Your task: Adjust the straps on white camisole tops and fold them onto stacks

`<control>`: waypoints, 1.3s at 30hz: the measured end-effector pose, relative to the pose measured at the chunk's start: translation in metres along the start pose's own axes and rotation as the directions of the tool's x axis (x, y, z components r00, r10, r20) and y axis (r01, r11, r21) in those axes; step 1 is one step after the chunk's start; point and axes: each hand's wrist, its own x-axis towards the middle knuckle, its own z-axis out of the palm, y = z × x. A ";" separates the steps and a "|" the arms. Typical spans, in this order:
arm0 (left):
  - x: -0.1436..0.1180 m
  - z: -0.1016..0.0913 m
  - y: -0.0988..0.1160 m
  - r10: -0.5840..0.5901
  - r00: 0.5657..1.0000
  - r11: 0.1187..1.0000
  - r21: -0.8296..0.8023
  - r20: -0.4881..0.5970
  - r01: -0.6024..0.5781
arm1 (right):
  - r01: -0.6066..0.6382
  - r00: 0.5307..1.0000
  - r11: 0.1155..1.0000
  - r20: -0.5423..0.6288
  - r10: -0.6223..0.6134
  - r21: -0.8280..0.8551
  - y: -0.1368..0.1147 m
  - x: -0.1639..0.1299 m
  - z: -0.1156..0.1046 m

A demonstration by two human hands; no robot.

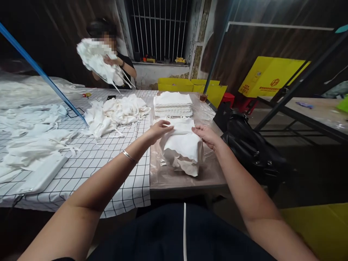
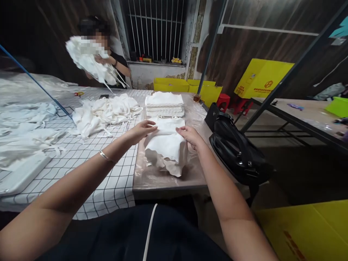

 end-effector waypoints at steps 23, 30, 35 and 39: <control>-0.073 0.086 -0.115 0.317 0.870 0.507 0.708 0.377 -0.491 | 0.322 0.891 0.857 -0.176 -0.418 -0.403 0.013 -0.023 0.013; -0.034 0.058 -0.092 0.227 0.897 0.760 0.506 0.380 -0.407 | 0.368 0.703 0.759 -0.374 -0.605 -0.537 -0.053 -0.010 -0.052; -0.017 0.011 -0.047 0.343 0.894 0.938 -0.161 0.288 -0.308 | 0.278 0.720 0.820 -0.456 -0.523 -0.501 -0.061 0.004 -0.091; -0.011 -0.019 -0.016 0.415 0.880 0.879 -0.350 0.231 -0.323 | 0.198 0.759 0.875 -0.496 -0.422 -0.442 -0.056 0.009 -0.096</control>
